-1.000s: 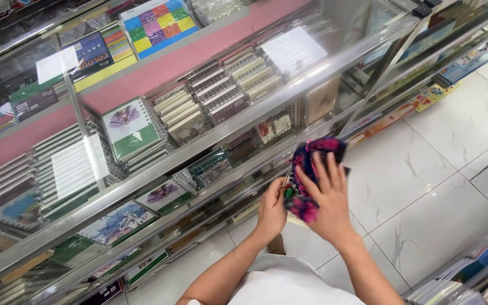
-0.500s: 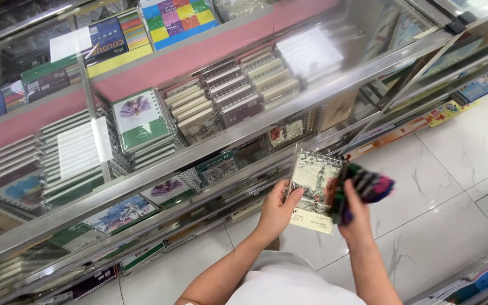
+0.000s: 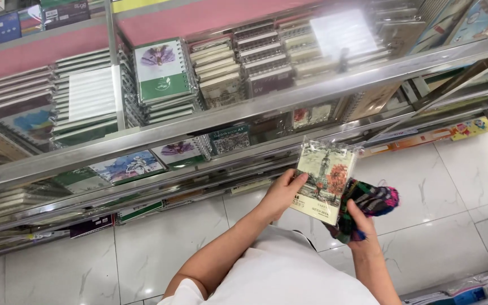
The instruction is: Cleaning and organizing various notebooks and stationery items on library shelves.
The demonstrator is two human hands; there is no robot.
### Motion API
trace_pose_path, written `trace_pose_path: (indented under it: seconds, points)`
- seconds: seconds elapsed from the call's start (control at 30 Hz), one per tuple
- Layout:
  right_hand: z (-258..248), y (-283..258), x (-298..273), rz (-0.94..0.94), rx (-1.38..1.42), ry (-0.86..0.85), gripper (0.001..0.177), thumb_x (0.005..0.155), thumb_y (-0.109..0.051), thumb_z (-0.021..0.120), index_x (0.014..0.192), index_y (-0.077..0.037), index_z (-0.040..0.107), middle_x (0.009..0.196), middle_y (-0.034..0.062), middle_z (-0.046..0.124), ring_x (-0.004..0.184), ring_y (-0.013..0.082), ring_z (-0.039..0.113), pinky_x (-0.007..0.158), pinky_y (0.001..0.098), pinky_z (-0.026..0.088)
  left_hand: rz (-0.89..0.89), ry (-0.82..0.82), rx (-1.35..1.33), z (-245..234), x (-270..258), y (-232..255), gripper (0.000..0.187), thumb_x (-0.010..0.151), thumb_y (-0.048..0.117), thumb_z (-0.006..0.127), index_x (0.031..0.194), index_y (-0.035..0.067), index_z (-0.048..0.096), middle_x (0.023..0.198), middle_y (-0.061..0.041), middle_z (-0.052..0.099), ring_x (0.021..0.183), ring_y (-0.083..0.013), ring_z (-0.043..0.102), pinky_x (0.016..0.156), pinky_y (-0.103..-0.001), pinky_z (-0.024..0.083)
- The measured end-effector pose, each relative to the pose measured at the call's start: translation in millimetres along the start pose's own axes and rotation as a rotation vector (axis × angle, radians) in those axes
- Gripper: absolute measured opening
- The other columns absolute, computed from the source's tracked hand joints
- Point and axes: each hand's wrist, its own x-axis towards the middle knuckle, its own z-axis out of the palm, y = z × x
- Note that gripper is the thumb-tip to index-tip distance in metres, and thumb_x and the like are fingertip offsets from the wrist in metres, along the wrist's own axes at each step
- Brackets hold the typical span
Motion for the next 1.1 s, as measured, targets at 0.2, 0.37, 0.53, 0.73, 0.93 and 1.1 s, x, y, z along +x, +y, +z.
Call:
trace_pose_path:
  seconds: [0.2,0.37,0.53,0.73,0.93,1.1]
  points:
    - [1,-31,18,-0.218,0.414,-0.16,0.066,0.095,-0.027,0.072,0.151,-0.001,0.049,0.144,0.0159,0.063,0.13,0.0326,0.061,0.11,0.0485,0.049,0.065,-0.223,0.155,27,-17,10,0.037,0.106,0.033,0.061,0.121,0.0,0.06,0.104,-0.004,0.067,0.093,-0.0116,0.062,0.08,-0.03,0.053]
    - [25,-36,11,-0.082,0.234,-0.092,0.062,0.086,-0.012,0.076,0.144,-0.006,0.054,0.134,0.0113,0.067,0.122,0.027,0.064,0.103,0.0438,0.052,0.196,-0.007,0.495,19,-27,29,0.038,0.099,0.037,0.065,0.11,0.0,0.065,0.094,-0.007,0.069,0.084,-0.0148,0.064,0.073,-0.031,0.052]
    - [15,-31,23,0.043,-0.026,0.105,0.054,0.082,-0.004,0.079,0.133,-0.004,0.062,0.123,0.0079,0.07,0.112,0.0223,0.067,0.093,0.0386,0.055,0.382,0.144,1.04,-1,-14,18,0.035,0.091,0.038,0.08,0.095,0.004,0.075,0.086,-0.01,0.07,0.082,-0.0208,0.057,0.074,-0.035,0.046]
    - [21,-73,24,-0.048,-0.011,0.133,0.054,0.084,-0.006,0.079,0.134,-0.009,0.059,0.124,0.0035,0.068,0.113,0.0181,0.068,0.094,0.0349,0.056,0.157,-0.032,0.479,-2,9,24,0.032,0.091,0.032,0.076,0.103,0.003,0.069,0.089,-0.006,0.069,0.079,-0.0137,0.062,0.07,-0.031,0.051]
    - [-2,-101,32,-0.098,-0.003,0.182,0.048,0.089,-0.011,0.077,0.133,-0.009,0.059,0.121,0.005,0.069,0.11,0.022,0.068,0.088,0.0427,0.059,0.358,0.346,0.63,-11,68,50,0.032,0.093,0.029,0.076,0.109,0.002,0.071,0.09,-0.007,0.069,0.075,-0.0156,0.063,0.067,-0.033,0.051]
    - [-20,-94,33,-0.006,-0.018,0.213,0.048,0.089,-0.013,0.077,0.134,-0.009,0.061,0.122,0.0057,0.069,0.111,0.0221,0.068,0.089,0.0396,0.058,0.473,0.466,0.642,-10,126,57,0.034,0.09,0.028,0.078,0.111,0.002,0.07,0.091,-0.008,0.063,0.075,-0.0174,0.058,0.068,-0.035,0.05]
